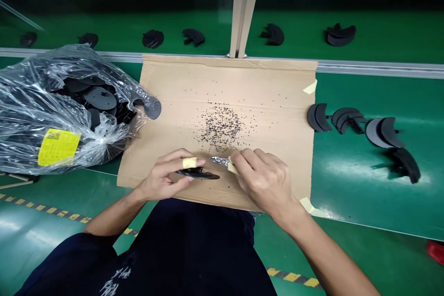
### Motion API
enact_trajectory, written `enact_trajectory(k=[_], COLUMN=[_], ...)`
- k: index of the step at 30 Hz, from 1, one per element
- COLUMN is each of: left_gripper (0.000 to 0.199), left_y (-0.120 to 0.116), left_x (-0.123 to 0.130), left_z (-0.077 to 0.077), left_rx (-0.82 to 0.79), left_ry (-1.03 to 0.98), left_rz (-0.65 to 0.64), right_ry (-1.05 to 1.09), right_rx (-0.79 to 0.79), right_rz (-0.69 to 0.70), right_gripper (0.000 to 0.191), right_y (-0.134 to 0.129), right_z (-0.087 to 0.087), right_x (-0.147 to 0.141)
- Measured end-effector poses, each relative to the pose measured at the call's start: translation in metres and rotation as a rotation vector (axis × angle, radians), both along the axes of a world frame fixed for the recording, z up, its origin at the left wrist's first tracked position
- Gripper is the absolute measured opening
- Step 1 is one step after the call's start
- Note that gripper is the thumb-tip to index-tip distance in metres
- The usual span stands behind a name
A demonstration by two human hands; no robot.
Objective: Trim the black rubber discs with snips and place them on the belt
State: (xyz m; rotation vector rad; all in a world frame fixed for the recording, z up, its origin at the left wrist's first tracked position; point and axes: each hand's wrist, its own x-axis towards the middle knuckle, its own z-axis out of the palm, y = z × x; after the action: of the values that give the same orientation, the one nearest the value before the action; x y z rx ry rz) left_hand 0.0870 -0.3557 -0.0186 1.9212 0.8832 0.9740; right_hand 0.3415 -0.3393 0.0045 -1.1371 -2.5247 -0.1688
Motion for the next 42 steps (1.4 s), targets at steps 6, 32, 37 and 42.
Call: enact_trajectory(k=[6,32,37,42], left_gripper=[0.039,0.009,0.017,0.012], left_y=[0.014,0.243,0.323,0.344], left_x=[0.005,0.011,0.044,0.054], left_z=[-0.008,0.048,0.021,-0.013], left_rx=[0.068,0.052,0.096,0.016], left_ry=[0.122,0.495,0.563,0.637], left_rz=[0.007,0.223,0.375,0.383], right_ry=[-0.084,0.756,0.762,0.775], right_rx=[-0.08,-0.227,-0.304,-0.303], right_rz=[-0.074,-0.195,-0.227,-0.272], right_gripper=[0.017,0.017,0.02,0.026], right_y=[0.002,0.014,-0.008,-0.021], right_z=[-0.001,-0.032,-0.048,-0.071], right_x=[0.006,0.026,0.046,0.055])
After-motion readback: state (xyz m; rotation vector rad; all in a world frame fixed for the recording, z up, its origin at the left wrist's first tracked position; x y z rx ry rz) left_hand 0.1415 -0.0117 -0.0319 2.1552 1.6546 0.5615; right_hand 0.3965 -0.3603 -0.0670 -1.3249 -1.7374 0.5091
